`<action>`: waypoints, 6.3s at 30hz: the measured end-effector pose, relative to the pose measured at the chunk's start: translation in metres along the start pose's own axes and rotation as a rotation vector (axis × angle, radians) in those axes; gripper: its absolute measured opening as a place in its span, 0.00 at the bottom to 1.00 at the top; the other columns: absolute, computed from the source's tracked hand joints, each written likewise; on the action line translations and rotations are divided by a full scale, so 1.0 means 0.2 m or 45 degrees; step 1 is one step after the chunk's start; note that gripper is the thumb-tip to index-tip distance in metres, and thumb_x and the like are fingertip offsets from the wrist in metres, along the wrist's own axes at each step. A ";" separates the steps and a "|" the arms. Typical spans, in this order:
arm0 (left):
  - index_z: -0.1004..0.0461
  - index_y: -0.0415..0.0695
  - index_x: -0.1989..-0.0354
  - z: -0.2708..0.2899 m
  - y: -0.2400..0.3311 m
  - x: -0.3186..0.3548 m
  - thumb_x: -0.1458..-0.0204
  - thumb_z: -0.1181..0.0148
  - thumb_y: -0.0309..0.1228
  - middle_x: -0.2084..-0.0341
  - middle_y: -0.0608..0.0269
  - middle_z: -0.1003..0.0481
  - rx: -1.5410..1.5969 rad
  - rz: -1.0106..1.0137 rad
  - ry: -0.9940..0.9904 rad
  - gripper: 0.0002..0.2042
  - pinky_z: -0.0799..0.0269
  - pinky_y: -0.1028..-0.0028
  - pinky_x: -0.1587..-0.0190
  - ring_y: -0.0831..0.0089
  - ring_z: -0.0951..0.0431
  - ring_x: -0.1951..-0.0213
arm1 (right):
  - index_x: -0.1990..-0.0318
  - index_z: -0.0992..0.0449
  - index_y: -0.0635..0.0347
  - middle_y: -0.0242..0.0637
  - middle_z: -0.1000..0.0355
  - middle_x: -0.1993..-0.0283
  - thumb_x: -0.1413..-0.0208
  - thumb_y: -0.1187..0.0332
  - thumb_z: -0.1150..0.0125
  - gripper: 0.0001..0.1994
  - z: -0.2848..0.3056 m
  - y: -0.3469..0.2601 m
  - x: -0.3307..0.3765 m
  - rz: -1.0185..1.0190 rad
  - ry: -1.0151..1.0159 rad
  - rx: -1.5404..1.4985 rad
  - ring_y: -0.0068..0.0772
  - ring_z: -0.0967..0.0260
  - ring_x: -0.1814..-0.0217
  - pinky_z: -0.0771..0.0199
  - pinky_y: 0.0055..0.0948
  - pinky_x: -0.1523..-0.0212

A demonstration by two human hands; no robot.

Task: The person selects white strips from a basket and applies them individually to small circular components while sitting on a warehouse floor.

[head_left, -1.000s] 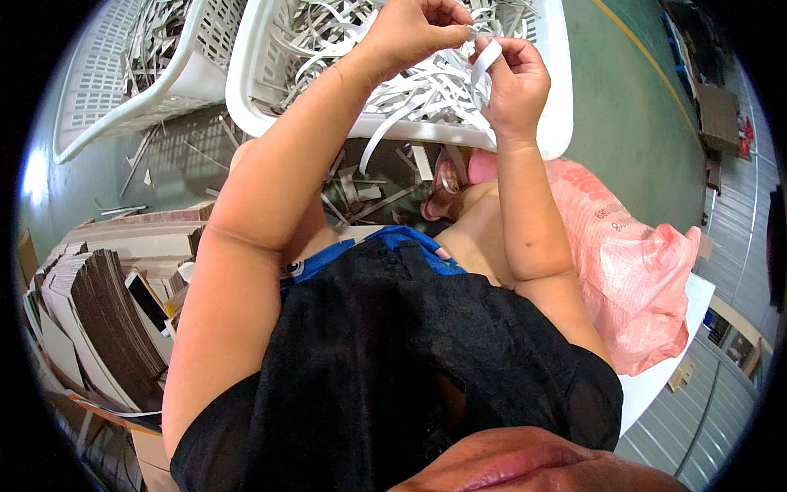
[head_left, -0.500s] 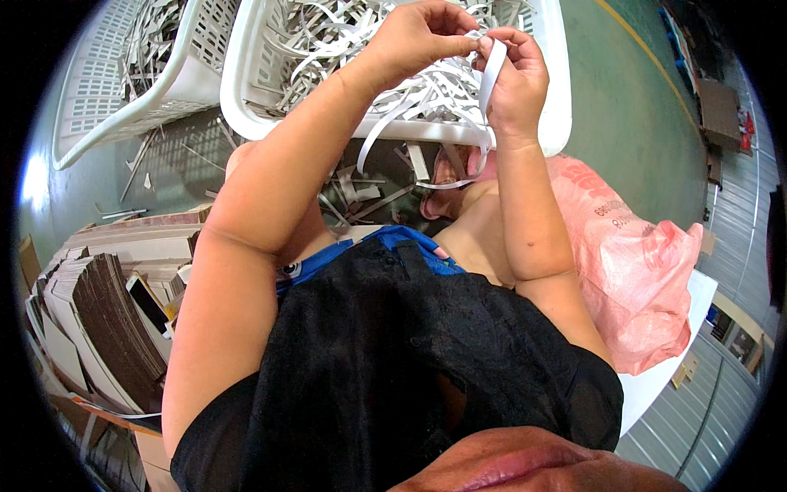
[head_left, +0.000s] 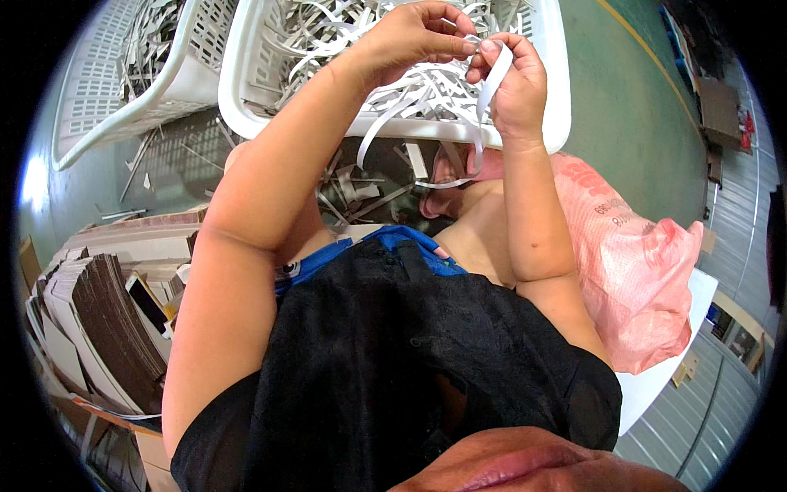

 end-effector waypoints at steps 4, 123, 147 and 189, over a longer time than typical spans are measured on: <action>0.27 0.42 0.63 -0.01 0.01 -0.01 0.53 0.33 0.22 0.71 0.65 0.24 -0.117 -0.058 0.022 0.10 0.27 0.79 0.64 0.77 0.23 0.68 | 0.58 0.31 0.62 0.35 0.28 0.73 0.42 0.74 0.43 0.06 0.01 0.00 0.00 0.069 0.034 0.049 0.23 0.30 0.78 0.28 0.20 0.77; 0.23 0.41 0.60 0.10 0.01 0.02 0.44 0.40 0.34 0.73 0.68 0.25 -0.417 0.245 0.068 0.10 0.34 0.82 0.71 0.82 0.29 0.74 | 0.61 0.24 0.58 0.36 0.26 0.65 0.53 0.75 0.36 0.11 -0.15 -0.18 0.07 0.734 -0.040 1.112 0.32 0.26 0.66 0.26 0.26 0.63; 0.22 0.35 0.62 0.09 0.12 0.02 0.48 0.41 0.32 0.75 0.62 0.22 -0.938 0.038 0.218 0.12 0.29 0.78 0.73 0.80 0.26 0.75 | 0.62 0.24 0.59 0.36 0.26 0.66 0.46 0.70 0.38 0.06 -0.12 -0.17 0.05 0.709 -0.022 1.213 0.33 0.28 0.69 0.27 0.29 0.66; 0.21 0.37 0.64 0.08 0.00 0.00 0.48 0.36 0.32 0.77 0.67 0.25 -0.201 0.173 0.076 0.10 0.36 0.83 0.74 0.81 0.28 0.75 | 0.68 0.23 0.59 0.32 0.29 0.74 0.50 0.71 0.33 0.05 -0.14 -0.27 0.09 0.914 -0.016 1.204 0.21 0.31 0.76 0.31 0.19 0.75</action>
Point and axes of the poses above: each hand's wrist, its own x-axis away from the middle knuckle, its own z-axis out of the back of the hand, y = z × x, the point moved 9 cm from there along -x, towards the middle knuckle
